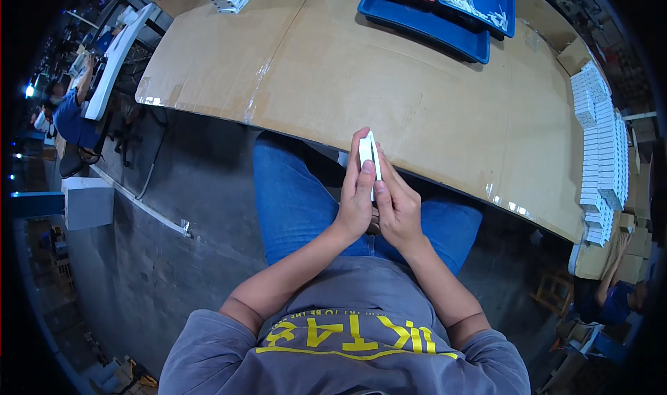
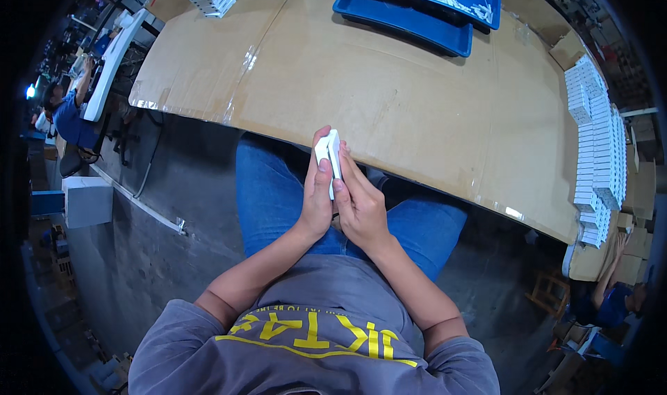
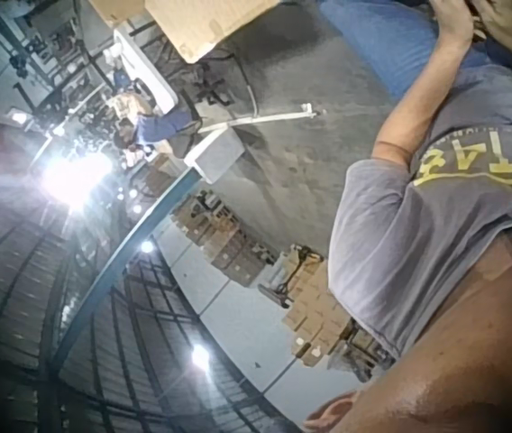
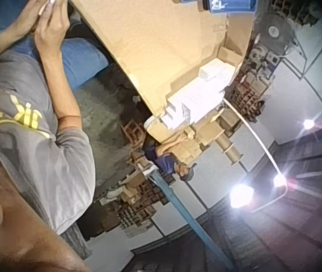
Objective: The person assembles small electronic or plastic components into a white casing by hand.
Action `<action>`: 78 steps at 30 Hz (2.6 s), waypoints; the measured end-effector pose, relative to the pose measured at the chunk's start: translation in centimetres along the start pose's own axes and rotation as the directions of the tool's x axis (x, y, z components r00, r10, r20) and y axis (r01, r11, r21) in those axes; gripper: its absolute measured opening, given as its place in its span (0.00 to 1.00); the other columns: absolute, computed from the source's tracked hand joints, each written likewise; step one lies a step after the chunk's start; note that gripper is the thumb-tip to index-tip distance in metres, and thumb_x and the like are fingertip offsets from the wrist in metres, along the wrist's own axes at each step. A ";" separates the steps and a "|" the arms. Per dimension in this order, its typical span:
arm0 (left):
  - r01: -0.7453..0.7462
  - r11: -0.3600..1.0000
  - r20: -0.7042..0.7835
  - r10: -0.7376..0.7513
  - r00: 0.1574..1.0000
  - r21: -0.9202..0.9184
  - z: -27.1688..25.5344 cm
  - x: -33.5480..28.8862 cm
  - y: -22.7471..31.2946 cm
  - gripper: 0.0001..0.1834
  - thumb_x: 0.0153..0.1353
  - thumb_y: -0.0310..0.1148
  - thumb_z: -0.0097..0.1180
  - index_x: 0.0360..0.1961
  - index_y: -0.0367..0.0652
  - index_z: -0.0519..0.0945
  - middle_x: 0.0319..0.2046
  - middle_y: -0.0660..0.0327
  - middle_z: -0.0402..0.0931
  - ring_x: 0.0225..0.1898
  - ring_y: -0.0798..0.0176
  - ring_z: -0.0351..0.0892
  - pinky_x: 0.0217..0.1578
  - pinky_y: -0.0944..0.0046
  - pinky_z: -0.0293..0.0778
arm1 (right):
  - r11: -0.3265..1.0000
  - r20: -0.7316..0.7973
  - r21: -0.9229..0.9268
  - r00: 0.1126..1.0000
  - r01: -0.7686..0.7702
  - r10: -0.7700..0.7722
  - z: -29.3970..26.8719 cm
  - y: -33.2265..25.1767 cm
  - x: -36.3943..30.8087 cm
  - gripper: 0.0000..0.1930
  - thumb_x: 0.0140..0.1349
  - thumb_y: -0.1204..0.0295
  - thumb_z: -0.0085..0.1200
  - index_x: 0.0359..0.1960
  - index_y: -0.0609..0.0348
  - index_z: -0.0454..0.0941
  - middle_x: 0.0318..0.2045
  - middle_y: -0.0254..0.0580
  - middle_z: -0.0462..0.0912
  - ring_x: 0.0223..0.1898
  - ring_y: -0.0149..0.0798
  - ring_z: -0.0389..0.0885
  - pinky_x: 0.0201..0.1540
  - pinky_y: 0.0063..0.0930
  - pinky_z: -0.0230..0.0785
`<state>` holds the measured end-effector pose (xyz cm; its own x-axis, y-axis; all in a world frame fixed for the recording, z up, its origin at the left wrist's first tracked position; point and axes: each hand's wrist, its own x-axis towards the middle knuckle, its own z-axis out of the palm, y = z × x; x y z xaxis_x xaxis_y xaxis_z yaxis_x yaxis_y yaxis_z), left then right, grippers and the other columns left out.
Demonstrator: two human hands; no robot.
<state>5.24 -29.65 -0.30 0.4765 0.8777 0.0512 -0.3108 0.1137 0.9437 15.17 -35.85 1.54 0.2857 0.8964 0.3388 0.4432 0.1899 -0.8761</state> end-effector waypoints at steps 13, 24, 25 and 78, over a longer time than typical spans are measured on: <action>-0.206 0.948 0.137 0.177 0.975 0.242 -1.2 0.7 0.4 0.52 0.69 0.61 0.49 0.79 0.32 0.50 0.72 0.43 0.59 0.72 0.48 0.61 0.74 0.52 0.55 | 0.514 0.313 0.552 0.734 -0.657 0.603 -2.5 -2.1 2.0 0.28 0.75 0.67 0.56 0.72 0.66 0.67 0.66 0.51 0.76 0.61 0.38 0.80 0.59 0.31 0.76; -0.395 0.770 -0.009 0.461 0.887 0.501 -1.2 0.6 -0.5 0.51 0.69 0.72 0.42 0.65 0.25 0.68 0.59 0.44 0.69 0.56 0.52 0.75 0.59 0.53 0.72 | 0.623 0.131 0.637 0.861 -0.454 0.492 1.6 -2.5 0.1 0.28 0.75 0.77 0.53 0.74 0.70 0.64 0.63 0.52 0.80 0.63 0.37 0.80 0.66 0.29 0.72; -0.395 0.770 -0.010 0.461 0.887 0.502 -1.2 0.6 -0.5 0.51 0.69 0.72 0.42 0.65 0.25 0.68 0.59 0.44 0.69 0.56 0.52 0.75 0.59 0.53 0.72 | 0.662 0.100 0.611 0.872 -0.434 0.479 1.7 -2.5 -0.1 0.27 0.76 0.76 0.53 0.74 0.70 0.65 0.64 0.52 0.80 0.63 0.36 0.80 0.66 0.29 0.71; 0.599 0.728 0.229 -0.554 0.800 -0.332 0.0 -1.7 2.3 0.37 0.80 0.65 0.27 0.72 0.47 0.64 0.61 0.55 0.76 0.60 0.58 0.80 0.59 0.58 0.79 | 0.858 0.166 -0.192 0.878 0.476 -0.449 -3.4 2.6 1.7 0.44 0.54 0.43 0.70 0.62 0.70 0.78 0.63 0.63 0.79 0.62 0.63 0.81 0.66 0.58 0.72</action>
<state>3.75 -30.89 1.82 0.7420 0.5329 -0.4068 -0.2141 0.7633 0.6095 19.65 -35.21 1.01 -0.0893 0.7680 0.6342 0.6799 0.5124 -0.5247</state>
